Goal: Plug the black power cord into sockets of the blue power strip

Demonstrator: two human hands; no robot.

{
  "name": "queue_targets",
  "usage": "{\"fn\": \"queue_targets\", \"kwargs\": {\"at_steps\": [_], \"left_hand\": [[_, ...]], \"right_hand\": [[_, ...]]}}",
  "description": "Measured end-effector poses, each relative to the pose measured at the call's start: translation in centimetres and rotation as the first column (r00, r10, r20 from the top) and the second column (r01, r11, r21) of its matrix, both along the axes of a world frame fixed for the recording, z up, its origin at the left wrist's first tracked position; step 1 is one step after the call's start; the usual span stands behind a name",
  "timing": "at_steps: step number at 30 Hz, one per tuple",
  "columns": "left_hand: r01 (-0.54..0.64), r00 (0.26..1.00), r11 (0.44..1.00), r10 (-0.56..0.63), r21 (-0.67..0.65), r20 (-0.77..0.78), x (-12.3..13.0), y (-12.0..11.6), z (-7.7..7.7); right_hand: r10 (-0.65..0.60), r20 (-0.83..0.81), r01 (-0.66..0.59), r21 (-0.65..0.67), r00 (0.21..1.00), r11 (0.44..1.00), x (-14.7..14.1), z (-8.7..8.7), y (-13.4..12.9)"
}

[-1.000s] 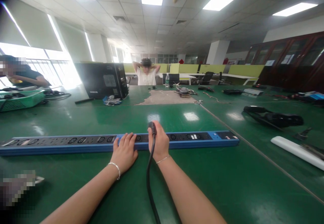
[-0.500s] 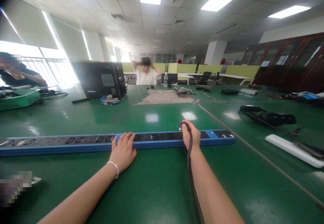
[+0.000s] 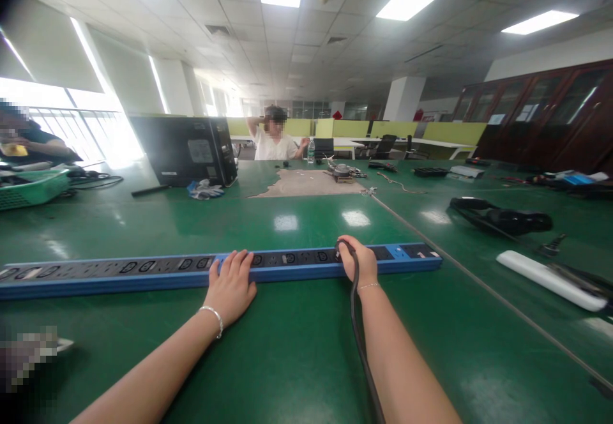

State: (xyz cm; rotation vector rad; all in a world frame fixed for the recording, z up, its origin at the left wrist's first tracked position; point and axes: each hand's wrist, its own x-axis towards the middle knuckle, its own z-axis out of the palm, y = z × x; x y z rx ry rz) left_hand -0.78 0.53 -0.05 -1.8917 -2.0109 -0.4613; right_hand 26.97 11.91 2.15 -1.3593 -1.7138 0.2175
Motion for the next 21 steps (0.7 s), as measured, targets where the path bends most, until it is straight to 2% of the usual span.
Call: {"fn": "queue_targets", "kwargs": {"at_steps": [6, 14, 21], "left_hand": [[0.0, 1.0, 1.0, 0.0, -0.021, 0.009, 0.1, -0.1, 0.2], [-0.009, 1.0, 1.0, 0.009, -0.028, -0.002, 0.1, -0.2, 0.4], [0.002, 1.0, 1.0, -0.002, -0.005, -0.01, 0.1, -0.2, 0.2]], "right_hand": [[0.043, 0.094, -0.048, 0.044, 0.995, 0.998, -0.5, 0.3, -0.5], [0.02, 0.089, -0.024, 0.054, 0.996, 0.998, -0.7, 0.1, -0.7], [0.035, 0.224, -0.042, 0.027, 0.974, 0.999, -0.1, -0.3, -1.4]]}}
